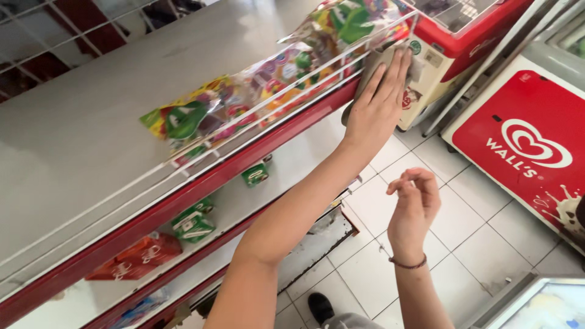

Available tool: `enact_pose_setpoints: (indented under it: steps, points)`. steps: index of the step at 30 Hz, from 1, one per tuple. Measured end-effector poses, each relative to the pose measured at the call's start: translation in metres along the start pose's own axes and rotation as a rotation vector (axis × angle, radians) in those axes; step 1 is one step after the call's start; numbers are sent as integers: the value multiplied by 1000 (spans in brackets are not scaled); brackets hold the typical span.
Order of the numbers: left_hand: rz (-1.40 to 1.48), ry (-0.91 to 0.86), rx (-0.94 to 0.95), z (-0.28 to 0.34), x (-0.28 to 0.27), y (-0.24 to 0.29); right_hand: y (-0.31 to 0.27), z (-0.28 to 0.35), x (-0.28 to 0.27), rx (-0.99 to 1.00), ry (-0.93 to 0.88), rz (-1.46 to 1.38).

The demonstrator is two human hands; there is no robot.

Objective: The person sprays a cleaning solution onto a red metal shelf in a store aisle and wipes the surface with a cloth. They repeatedly wipe different sections of the shelf, including the top edge and the front lip, while occasionally reaching into a cardboard box on the floor to adjust items.

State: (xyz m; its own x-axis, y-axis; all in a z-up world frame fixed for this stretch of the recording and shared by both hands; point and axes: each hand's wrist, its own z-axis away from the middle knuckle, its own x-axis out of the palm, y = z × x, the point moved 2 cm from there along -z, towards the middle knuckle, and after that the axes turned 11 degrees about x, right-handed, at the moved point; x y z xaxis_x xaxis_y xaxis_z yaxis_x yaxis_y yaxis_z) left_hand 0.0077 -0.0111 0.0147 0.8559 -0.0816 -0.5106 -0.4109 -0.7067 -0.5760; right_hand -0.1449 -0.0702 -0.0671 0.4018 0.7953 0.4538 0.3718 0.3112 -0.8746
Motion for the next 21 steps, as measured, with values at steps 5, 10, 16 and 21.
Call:
enact_pose_setpoints:
  steps: [5,10,16,21]
  points:
    - [122,10,150,9,1,-12,9,-6,-5,63,-59,34]
    - [112,133,101,87,-31,-49,23,-9,1,123,-120,64]
    - [-17,-24,-33,151,-74,-75,31,-14,8,190,-202,118]
    - [-35,-30,-24,121,-51,-57,25,-22,3,195,-207,148]
